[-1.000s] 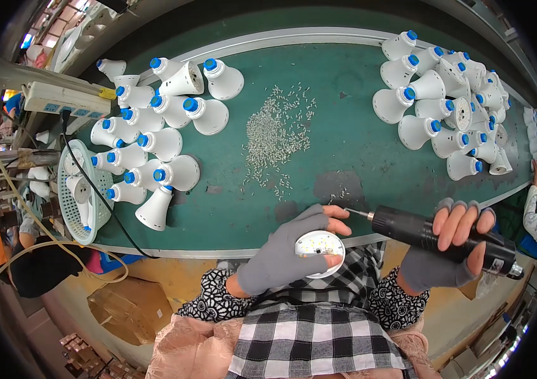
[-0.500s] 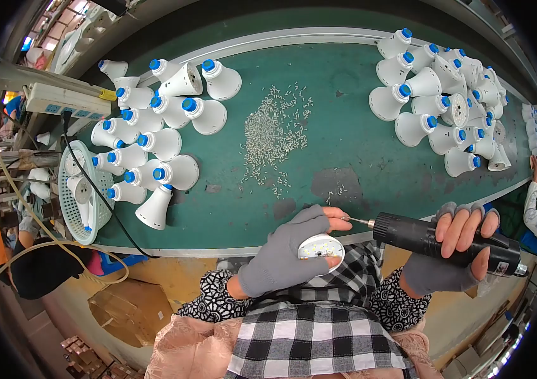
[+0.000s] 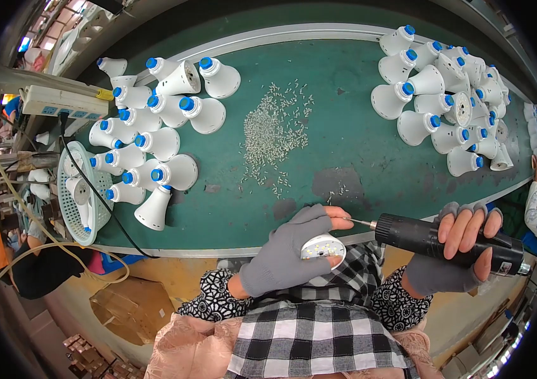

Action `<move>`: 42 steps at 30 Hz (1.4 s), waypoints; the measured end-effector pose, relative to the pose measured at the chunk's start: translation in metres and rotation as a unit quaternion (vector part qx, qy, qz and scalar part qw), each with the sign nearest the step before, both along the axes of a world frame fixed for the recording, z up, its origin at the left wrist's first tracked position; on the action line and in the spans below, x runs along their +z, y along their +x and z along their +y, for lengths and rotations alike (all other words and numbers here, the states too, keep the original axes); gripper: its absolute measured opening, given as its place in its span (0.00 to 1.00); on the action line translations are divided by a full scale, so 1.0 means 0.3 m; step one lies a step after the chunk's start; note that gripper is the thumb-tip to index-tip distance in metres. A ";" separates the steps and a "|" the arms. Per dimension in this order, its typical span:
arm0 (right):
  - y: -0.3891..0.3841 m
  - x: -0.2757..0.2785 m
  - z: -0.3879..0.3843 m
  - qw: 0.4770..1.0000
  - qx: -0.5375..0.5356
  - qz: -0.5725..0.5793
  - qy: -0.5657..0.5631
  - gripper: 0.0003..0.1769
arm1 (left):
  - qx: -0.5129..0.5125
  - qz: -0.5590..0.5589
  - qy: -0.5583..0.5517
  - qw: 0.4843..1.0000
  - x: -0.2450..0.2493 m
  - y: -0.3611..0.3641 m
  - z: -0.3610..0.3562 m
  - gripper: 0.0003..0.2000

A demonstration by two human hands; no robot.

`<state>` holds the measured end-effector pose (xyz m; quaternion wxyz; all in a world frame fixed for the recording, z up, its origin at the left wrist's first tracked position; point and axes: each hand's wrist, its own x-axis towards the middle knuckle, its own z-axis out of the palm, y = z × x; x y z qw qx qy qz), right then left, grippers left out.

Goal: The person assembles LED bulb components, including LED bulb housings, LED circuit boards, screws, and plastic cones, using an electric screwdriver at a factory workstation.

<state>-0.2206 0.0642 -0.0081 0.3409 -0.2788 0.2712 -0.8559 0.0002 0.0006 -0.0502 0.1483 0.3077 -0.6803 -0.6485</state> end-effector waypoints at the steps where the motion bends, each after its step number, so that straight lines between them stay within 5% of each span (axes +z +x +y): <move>1: 0.002 -0.001 -0.002 1.000 -0.003 -0.001 -0.002 0.16 | 0.001 0.000 -0.001 1.000 -0.001 0.000 0.000 0.22; 19: 0.012 0.002 -0.007 1.000 -0.006 -0.018 0.025 0.16 | -0.018 -0.014 -0.066 0.998 -0.002 -0.001 0.012 0.21; 32: 0.079 0.054 0.032 0.998 -0.056 -0.030 0.031 0.13 | 0.203 -0.074 0.095 0.972 -0.022 -0.014 0.048 0.12; 42: 0.181 0.085 0.025 0.993 -0.054 0.076 0.072 0.14 | 0.209 -0.080 -0.001 0.975 -0.032 -0.039 0.071 0.12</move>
